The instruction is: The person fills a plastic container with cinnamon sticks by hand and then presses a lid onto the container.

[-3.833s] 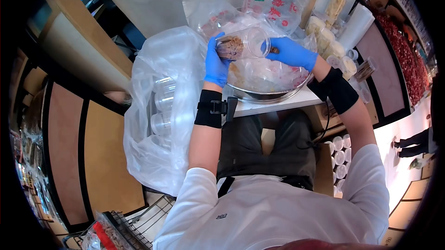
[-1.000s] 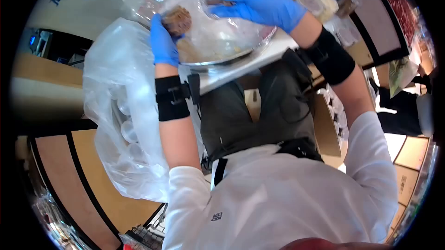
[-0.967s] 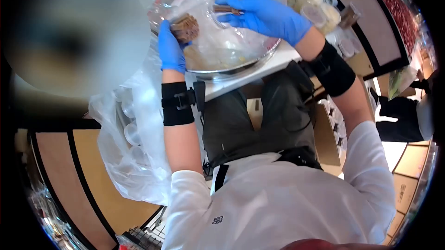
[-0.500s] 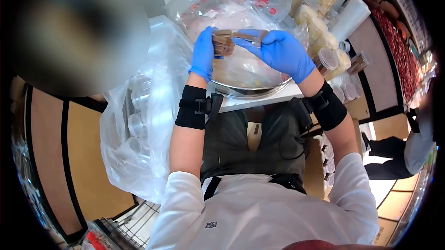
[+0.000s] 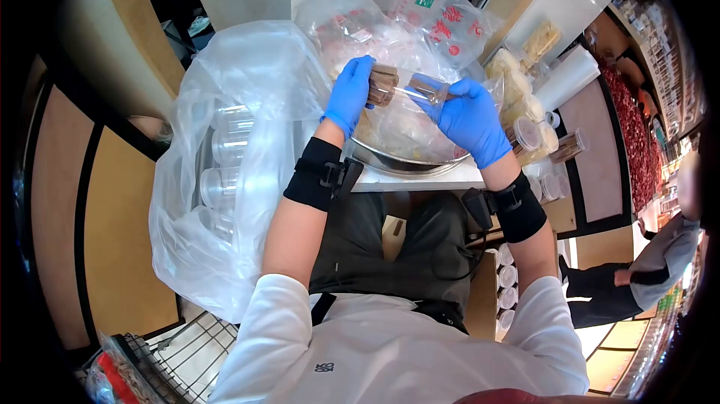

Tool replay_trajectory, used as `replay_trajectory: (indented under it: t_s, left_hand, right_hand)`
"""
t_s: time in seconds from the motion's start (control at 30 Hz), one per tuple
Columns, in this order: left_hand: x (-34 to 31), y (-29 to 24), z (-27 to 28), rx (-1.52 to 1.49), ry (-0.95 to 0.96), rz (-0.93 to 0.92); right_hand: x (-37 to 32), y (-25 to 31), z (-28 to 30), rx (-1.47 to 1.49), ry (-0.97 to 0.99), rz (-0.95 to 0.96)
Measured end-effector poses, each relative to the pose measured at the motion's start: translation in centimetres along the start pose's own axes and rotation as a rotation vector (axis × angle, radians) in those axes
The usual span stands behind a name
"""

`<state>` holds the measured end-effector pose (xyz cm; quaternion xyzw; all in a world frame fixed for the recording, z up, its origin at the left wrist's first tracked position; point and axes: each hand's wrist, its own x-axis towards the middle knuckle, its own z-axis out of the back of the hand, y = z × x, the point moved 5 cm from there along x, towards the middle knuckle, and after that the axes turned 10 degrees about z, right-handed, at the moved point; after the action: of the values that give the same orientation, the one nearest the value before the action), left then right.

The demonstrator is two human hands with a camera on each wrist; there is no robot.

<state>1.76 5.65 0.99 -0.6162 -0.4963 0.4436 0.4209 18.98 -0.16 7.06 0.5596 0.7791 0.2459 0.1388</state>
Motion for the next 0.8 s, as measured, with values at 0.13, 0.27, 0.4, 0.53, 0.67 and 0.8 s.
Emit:
replay_trajectory:
  t_s: [0.13, 0.27, 0.4, 0.53, 0.67, 0.8]
  left_hand:
    - [0.4, 0.4, 0.2, 0.038, -0.028, 0.01]
    - [0.4, 0.5, 0.4, -0.04, -0.038, 0.035]
    - [0.2, 0.4, 0.0, -0.057, 0.001, 0.041]
    - [0.2, 0.3, 0.1, -0.045, 0.002, 0.041]
    - [0.7, 0.8, 0.0, -0.011, 0.011, 0.033]
    - [0.6, 0.7, 0.2, -0.039, -0.007, 0.019]
  right_hand:
    - [-0.6, 0.6, 0.6, -1.257, 0.118, 0.215]
    - [-1.0, -0.1, -0.7, -0.108, -0.111, 0.1]
    - [-0.8, -0.8, -2.0, 0.104, 0.083, -0.106]
    - [-0.7, -0.7, -2.4, 0.095, 0.064, -0.082]
    - [-0.8, -0.5, -1.3, 0.047, -0.034, 0.0]
    - [-1.3, -0.8, -1.8, 0.021, -0.108, -0.012]
